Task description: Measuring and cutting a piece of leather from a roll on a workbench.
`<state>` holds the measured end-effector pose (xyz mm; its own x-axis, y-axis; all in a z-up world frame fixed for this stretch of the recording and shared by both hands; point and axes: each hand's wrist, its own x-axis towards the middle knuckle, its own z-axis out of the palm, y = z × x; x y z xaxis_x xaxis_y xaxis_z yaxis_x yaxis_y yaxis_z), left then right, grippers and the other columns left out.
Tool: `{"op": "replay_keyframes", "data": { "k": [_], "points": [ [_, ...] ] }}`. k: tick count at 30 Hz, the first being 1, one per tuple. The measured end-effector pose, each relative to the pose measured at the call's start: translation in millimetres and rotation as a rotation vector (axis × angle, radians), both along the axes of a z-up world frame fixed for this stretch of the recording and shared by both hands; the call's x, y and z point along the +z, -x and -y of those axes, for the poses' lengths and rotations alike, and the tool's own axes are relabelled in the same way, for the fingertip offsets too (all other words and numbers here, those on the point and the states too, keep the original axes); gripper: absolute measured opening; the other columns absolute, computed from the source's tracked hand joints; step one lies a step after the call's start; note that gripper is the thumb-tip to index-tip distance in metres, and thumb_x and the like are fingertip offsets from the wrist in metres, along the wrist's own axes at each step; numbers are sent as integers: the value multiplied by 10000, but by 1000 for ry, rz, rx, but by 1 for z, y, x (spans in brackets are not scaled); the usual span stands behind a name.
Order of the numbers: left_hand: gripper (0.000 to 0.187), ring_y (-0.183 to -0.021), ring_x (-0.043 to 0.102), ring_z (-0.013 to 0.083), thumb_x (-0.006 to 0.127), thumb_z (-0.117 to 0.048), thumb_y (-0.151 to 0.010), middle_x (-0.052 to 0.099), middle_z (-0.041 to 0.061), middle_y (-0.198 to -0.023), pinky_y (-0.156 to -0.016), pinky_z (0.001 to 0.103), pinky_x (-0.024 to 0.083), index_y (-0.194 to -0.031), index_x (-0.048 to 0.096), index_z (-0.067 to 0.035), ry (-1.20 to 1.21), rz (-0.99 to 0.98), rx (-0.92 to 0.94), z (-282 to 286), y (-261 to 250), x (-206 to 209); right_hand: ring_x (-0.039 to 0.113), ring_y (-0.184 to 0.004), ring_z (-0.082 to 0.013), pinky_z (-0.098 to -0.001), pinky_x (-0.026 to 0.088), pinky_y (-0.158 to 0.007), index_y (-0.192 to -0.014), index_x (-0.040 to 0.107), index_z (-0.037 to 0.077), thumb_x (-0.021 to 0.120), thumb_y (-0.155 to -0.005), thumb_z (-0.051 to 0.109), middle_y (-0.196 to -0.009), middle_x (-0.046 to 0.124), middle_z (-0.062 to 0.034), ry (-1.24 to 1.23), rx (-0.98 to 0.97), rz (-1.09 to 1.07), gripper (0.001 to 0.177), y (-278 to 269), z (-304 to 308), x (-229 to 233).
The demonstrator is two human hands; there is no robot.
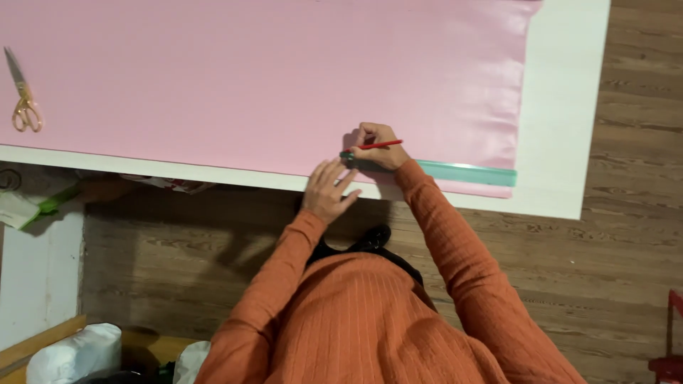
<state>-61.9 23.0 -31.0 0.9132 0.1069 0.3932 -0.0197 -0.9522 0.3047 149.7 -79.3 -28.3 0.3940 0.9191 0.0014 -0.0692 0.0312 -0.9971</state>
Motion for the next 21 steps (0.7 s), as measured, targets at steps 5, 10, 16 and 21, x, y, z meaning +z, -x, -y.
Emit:
{"op": "replay_keyframes", "data": {
  "k": [5,10,16,21],
  "points": [
    [473,-1334,547,281,684,-451,-980,650,131,-1347,-1179,465,374,-1306,714,-109,-3,34,1,-10,5,6,600,-710,-70,-240,521,-639,-796,553,78,791,-873,78,-777,651,-13,111,-30,49,250,6,-12,13],
    [452,-1333,545,280,687,-449,-982,659,126,-1328,-1190,457,372,-1296,715,-126,7,33,-3,-17,3,6,611,-731,-65,-244,532,-658,-775,543,80,795,-865,70,-770,645,-6,172,-52,43,268,6,-17,14],
    [463,-1324,537,272,679,-465,-982,661,124,-1317,-1178,462,358,-1301,714,-131,-6,19,-9,-18,3,2,621,-697,-75,-247,535,-635,-762,541,80,763,-859,35,-745,637,-11,257,-87,102,246,8,-18,18],
    [466,-1335,534,267,663,-474,-990,661,118,-1323,-1181,455,360,-1317,707,-145,-17,14,-13,-19,4,0,652,-720,-73,-243,560,-652,-755,548,82,762,-854,25,-745,647,-8,234,-75,110,243,7,-19,14]
  ]
}}
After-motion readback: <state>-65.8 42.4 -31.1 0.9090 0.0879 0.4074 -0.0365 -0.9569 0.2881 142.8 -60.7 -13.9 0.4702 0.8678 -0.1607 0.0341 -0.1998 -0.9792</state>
